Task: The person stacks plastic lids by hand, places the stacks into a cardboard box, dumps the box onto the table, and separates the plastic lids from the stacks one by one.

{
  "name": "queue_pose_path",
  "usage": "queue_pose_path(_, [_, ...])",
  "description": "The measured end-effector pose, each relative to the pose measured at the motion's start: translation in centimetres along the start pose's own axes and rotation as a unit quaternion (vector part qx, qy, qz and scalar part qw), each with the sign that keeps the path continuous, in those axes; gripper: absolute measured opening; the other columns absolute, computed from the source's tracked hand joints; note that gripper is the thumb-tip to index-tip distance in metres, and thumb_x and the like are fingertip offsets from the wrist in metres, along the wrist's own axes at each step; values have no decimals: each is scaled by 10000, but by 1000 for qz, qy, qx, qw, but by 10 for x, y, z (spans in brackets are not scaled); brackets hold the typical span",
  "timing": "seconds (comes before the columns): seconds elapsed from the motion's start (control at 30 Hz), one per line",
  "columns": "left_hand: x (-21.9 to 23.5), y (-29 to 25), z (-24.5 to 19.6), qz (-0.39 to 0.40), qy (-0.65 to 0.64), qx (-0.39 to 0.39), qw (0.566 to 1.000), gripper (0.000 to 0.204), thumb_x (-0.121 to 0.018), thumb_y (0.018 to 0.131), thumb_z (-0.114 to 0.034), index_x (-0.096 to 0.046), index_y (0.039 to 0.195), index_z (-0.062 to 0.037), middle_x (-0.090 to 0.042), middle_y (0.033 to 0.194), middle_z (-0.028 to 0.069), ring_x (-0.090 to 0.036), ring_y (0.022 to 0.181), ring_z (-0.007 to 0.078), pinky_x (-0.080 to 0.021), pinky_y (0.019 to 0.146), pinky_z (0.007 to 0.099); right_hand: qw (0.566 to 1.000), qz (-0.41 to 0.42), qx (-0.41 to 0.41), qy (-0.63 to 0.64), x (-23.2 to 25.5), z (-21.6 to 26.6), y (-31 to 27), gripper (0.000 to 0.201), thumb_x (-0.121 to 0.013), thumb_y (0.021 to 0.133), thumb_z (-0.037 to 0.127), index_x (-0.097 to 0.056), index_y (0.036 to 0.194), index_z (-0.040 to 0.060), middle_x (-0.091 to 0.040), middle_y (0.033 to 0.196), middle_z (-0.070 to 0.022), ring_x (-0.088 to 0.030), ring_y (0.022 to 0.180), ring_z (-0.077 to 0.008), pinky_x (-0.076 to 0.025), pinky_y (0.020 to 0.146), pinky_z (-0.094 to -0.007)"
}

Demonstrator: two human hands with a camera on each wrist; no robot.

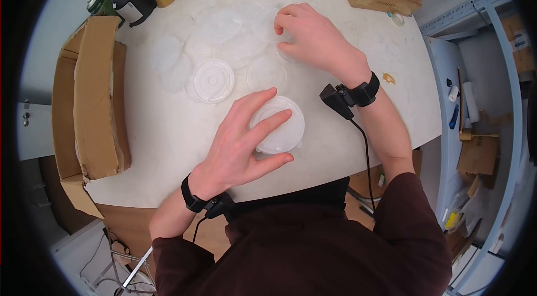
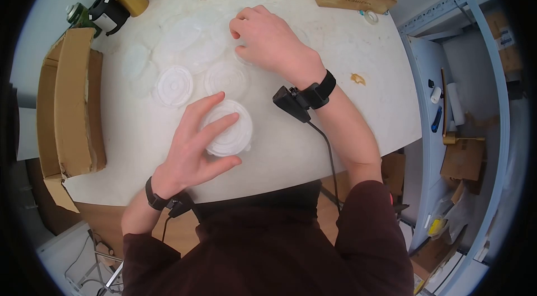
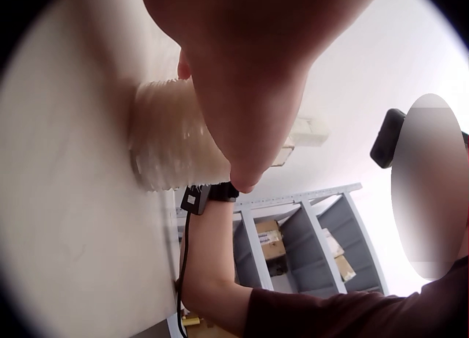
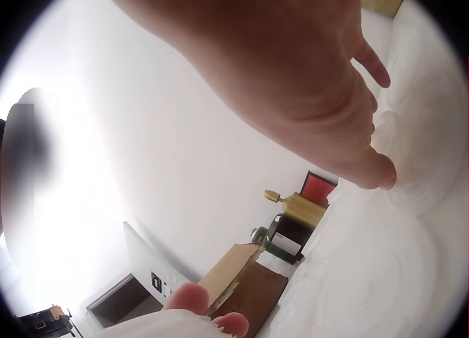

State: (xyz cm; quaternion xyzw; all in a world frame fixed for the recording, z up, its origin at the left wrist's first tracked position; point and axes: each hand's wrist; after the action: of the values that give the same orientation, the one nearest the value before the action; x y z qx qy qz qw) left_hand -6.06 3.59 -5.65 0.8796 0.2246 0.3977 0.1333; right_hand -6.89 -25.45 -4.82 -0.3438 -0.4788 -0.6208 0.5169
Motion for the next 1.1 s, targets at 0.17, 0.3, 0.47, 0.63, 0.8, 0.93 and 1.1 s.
queue_pose_path(0.17, [3, 0, 1, 2, 8, 8, 1000, 733, -977, 764, -327, -722, 1417, -112, -538, 1589, 241, -570, 1399, 470, -530, 1116, 527, 999, -35, 26, -26, -2, 5, 3, 69, -700, 900, 74, -696, 965, 48, -705, 1153, -88, -646, 1126, -307, -579, 937, -426])
queue_pose_path(0.3, [2, -3, 4, 4, -22, 21, 1000, 917, -995, 758, -375, -616, 1540, -83, -511, 1625, 237, -539, 1445, 461, -489, 1171, 530, 999, -23, 9, 24, 30, 20, -1, 60, -685, 914, 78, -686, 959, 39, -706, 1121, -89, -646, 1084, -313, -574, 930, -426])
queue_pose_path(0.47, [7, -6, 13, -8, -96, 87, 992, 1175, -995, 777, -472, -406, 1693, -33, -468, 1677, 229, -492, 1526, 414, -421, 1242, 535, 994, -5, 77, 79, 95, 66, -30, 151, -760, 908, 93, -623, 962, 60, -709, 1323, -111, -666, 1174, -336, -557, 971, -418])
queue_pose_path(0.63, [11, -7, 25, -73, -276, 153, 946, 1012, -618, 1034, -739, -383, 1706, -19, -525, 1639, 224, -509, 1528, 369, -396, 1259, 485, 971, 178, 126, 98, 100, 95, -54, 92, -733, 856, 44, -658, 897, 11, -668, 1010, -106, -659, 973, -302, -570, 794, -418])
queue_pose_path(0.8, [14, -8, 27, -48, -262, 145, 953, 872, -447, 1121, -707, -494, 1639, -6, -571, 1604, 207, -540, 1499, 361, -406, 1250, 474, 959, 180, 193, 100, 83, 103, -61, 95, -740, 814, 24, -656, 853, -1, -632, 939, -120, -648, 944, -298, -561, 787, -423])
queue_pose_path(0.93, [9, -6, 22, -29, -223, 129, 966, 747, -456, 1162, -603, -556, 1590, 1, -586, 1591, 199, -562, 1473, 362, -419, 1236, 474, 957, 171, 209, 102, 83, 104, -63, 86, -727, 800, 11, -643, 799, -9, -622, 889, -124, -639, 934, -303, -558, 791, -420])
queue_pose_path(1.1, [7, -7, 22, -17, -231, 140, 963, 686, -499, 1166, -542, -554, 1593, -8, -594, 1577, 204, -576, 1453, 362, -433, 1226, 465, 949, 227, 206, 81, 84, 107, -63, 148, -768, 823, 56, -643, 890, 13, -608, 995, -85, -634, 950, -280, -551, 794, -412])
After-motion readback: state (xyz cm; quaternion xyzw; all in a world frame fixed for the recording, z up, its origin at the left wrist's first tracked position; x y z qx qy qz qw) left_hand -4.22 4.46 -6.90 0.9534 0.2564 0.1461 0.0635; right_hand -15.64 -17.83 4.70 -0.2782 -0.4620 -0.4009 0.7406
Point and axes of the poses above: each hand's wrist, its own y-axis towards the middle knuckle, its own x-axis out of the back of the hand, z = x × y
